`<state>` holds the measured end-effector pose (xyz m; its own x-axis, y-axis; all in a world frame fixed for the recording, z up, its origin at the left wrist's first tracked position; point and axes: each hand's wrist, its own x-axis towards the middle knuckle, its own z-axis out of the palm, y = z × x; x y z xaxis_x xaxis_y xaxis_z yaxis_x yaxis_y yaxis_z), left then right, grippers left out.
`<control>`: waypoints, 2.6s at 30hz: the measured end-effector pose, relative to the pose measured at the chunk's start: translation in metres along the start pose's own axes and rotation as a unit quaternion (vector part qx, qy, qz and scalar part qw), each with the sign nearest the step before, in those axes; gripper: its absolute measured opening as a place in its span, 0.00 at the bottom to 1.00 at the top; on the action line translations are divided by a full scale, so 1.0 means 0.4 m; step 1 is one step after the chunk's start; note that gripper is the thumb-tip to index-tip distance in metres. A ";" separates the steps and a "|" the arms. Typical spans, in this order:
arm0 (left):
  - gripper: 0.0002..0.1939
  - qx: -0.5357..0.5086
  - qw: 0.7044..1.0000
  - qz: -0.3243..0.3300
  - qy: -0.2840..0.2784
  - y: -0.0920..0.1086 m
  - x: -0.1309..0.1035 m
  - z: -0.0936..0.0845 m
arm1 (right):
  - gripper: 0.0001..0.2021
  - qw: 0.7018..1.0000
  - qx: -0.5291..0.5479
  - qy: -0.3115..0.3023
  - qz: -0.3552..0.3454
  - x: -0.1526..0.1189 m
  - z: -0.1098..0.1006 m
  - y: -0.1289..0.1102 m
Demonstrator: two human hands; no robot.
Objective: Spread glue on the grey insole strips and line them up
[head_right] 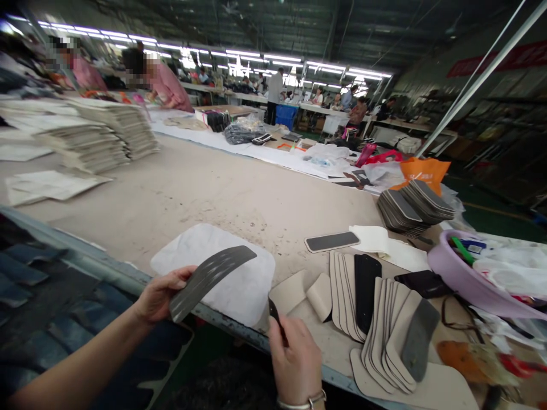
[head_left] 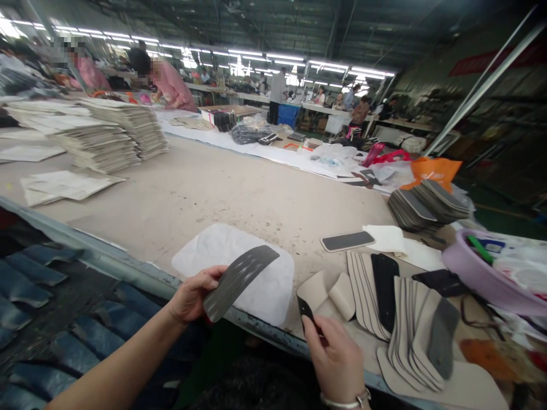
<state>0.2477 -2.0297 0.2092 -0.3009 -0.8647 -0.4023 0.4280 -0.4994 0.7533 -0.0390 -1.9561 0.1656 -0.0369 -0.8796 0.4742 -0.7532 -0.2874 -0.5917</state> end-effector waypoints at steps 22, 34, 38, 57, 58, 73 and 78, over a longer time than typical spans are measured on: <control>0.22 -0.101 0.962 -0.234 -0.097 -0.145 -0.073 -0.009 | 0.08 0.922 0.284 0.068 0.253 -0.140 0.008 0.043; 0.19 0.134 0.989 -0.035 0.048 -0.123 -0.096 -0.014 | 0.23 0.840 0.338 -0.019 0.424 -0.063 0.007 0.094; 0.19 0.307 0.940 -0.025 0.147 -0.126 -0.060 -0.026 | 0.25 0.838 0.302 -0.059 0.450 -0.018 0.037 0.128; 0.22 0.488 0.856 -0.106 0.136 -0.139 0.021 -0.073 | 0.13 0.891 -0.064 -0.254 0.371 0.138 0.136 0.201; 0.21 0.494 0.852 -0.105 0.138 -0.140 0.021 -0.076 | 0.13 0.887 -0.071 -0.261 0.374 0.140 0.136 0.202; 0.12 0.518 0.833 -0.104 0.163 -0.140 0.024 -0.063 | 0.18 0.854 -0.103 -0.348 0.374 0.157 0.137 0.222; 0.11 0.535 0.821 -0.121 0.159 -0.130 0.027 -0.049 | 0.17 0.843 -0.102 -0.363 0.384 0.163 0.136 0.220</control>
<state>0.2389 -2.0140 0.1556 0.0430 -0.8021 -0.5956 -0.6562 -0.4722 0.5886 -0.0720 -2.0595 0.1089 -0.2091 -0.7981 -0.5651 -0.7902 0.4783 -0.3831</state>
